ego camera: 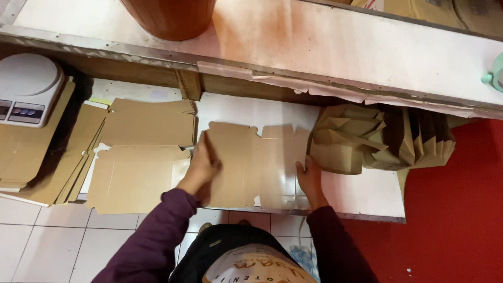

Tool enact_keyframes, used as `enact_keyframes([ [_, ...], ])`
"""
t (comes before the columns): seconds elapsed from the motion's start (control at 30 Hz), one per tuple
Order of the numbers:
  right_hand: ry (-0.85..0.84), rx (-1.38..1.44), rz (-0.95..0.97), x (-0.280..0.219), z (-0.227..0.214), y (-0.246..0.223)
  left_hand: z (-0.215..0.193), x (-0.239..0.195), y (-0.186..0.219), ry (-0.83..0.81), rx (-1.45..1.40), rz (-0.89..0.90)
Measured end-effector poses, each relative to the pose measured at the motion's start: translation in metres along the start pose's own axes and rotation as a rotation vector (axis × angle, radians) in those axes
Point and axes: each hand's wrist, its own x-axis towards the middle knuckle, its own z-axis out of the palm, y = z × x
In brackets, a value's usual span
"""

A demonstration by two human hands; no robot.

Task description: The person assembles brown cardboard food containers by folding the pre-cut flaps and interlocking the tabs by hand on a white counter.

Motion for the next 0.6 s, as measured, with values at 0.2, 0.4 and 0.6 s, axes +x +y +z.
enact_keyframes([
  [0.2,-0.059,-0.011,0.077,0.009,0.009,0.008,0.045,-0.015,0.046,-0.019,0.557,0.451],
  [0.4,-0.079,-0.124,0.000,0.006,0.011,0.001,0.118,0.003,0.034,-0.284,0.692,0.692],
  [0.6,-0.129,-0.306,0.040,0.017,0.013,0.023,0.144,0.008,0.020,-0.311,0.878,0.617],
])
